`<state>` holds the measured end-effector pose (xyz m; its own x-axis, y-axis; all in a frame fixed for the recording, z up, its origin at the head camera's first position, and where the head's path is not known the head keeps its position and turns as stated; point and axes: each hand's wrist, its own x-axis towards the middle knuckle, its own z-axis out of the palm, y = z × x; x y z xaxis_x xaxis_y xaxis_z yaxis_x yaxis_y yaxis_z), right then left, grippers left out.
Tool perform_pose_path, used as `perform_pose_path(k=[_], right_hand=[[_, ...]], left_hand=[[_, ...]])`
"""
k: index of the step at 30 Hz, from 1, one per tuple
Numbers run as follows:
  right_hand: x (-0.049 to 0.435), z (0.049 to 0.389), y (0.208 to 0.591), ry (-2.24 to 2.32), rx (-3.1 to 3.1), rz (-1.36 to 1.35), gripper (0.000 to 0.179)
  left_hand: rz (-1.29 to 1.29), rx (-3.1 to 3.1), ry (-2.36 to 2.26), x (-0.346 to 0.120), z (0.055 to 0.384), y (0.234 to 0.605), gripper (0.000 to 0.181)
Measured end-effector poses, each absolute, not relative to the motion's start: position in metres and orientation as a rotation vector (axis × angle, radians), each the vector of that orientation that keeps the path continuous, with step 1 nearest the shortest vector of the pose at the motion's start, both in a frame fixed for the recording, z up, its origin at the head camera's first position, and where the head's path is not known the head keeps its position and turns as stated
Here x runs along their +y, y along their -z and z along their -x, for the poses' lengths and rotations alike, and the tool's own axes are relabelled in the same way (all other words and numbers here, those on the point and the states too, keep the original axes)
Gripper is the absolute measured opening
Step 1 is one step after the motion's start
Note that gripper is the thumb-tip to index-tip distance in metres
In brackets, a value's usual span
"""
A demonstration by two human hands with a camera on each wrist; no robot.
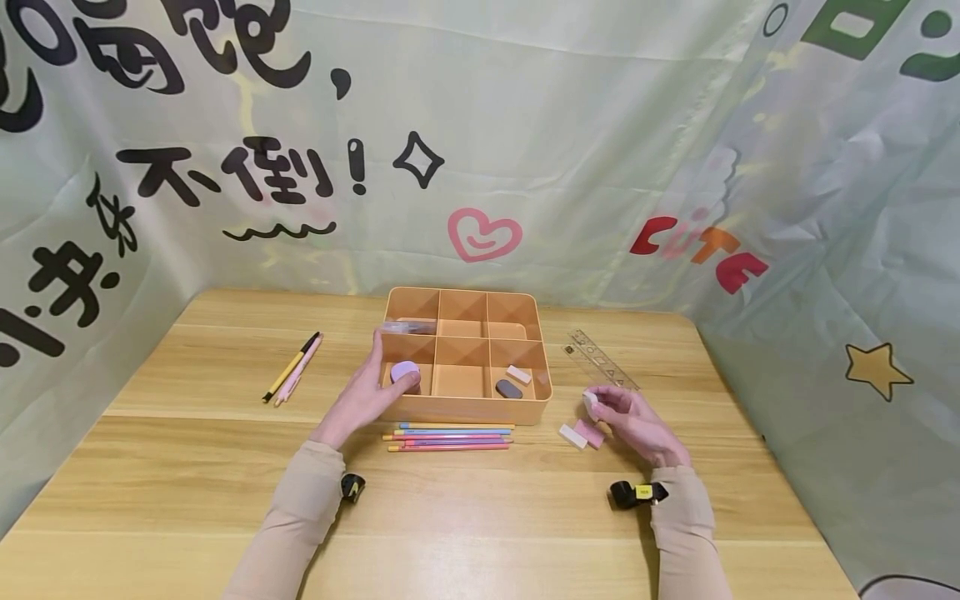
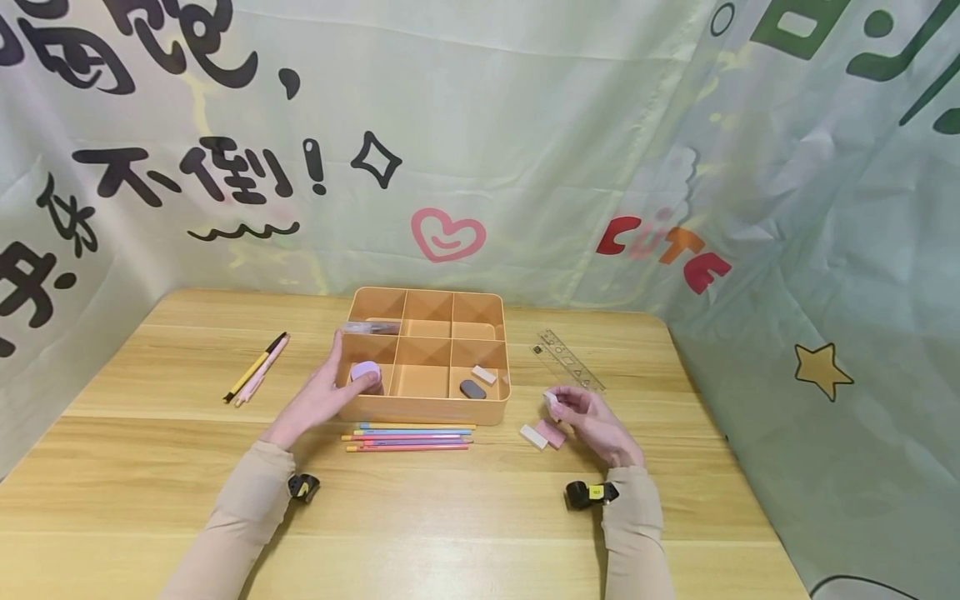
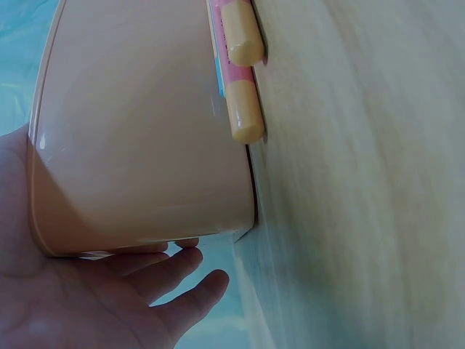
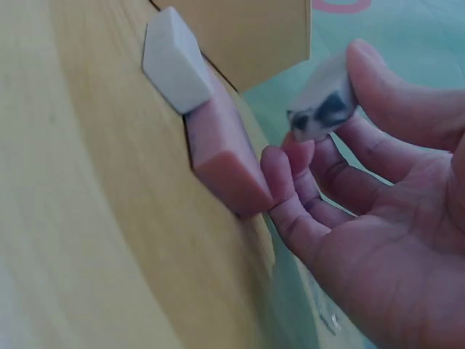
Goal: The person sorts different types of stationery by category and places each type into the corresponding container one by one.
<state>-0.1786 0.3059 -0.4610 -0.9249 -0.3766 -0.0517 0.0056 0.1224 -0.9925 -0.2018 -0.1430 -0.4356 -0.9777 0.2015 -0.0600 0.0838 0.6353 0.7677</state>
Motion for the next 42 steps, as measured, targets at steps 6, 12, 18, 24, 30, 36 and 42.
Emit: perform_pose_path(k=[6, 12, 18, 24, 30, 36, 42], right_hand=[[0.299, 0.177, 0.449, 1.913, 2.174, 0.229, 0.036], [0.294, 0.177, 0.441, 1.908, 2.3, 0.236, 0.034], [0.288, 0.176, 0.431, 1.985, 2.314, 0.193, 0.037], [0.282, 0.174, 0.423, 2.035, 2.364, 0.206, 0.039], [0.27, 0.177, 0.416, 2.036, 2.518, 0.234, 0.029], [0.257, 0.18, 0.408, 2.075, 2.567, 0.235, 0.024], [0.245, 0.187, 0.403, 1.997, 2.694, 0.295, 0.029]], left_hand=[[-0.232, 2.703, -1.273, -0.143, 0.201, 0.435, 0.107], [-0.232, 2.704, -1.273, -0.143, 0.201, 0.436, 0.106], [-0.229, 2.703, -1.271, -0.143, 0.201, 0.435, 0.107], [-0.233, 2.701, -1.279, -0.143, 0.201, 0.436, 0.107], [-0.243, 2.701, -1.286, -0.143, 0.201, 0.435, 0.107], [-0.249, 2.706, -1.283, -0.143, 0.202, 0.436, 0.107], [-0.25, 2.704, -1.293, -0.143, 0.202, 0.436, 0.108]])
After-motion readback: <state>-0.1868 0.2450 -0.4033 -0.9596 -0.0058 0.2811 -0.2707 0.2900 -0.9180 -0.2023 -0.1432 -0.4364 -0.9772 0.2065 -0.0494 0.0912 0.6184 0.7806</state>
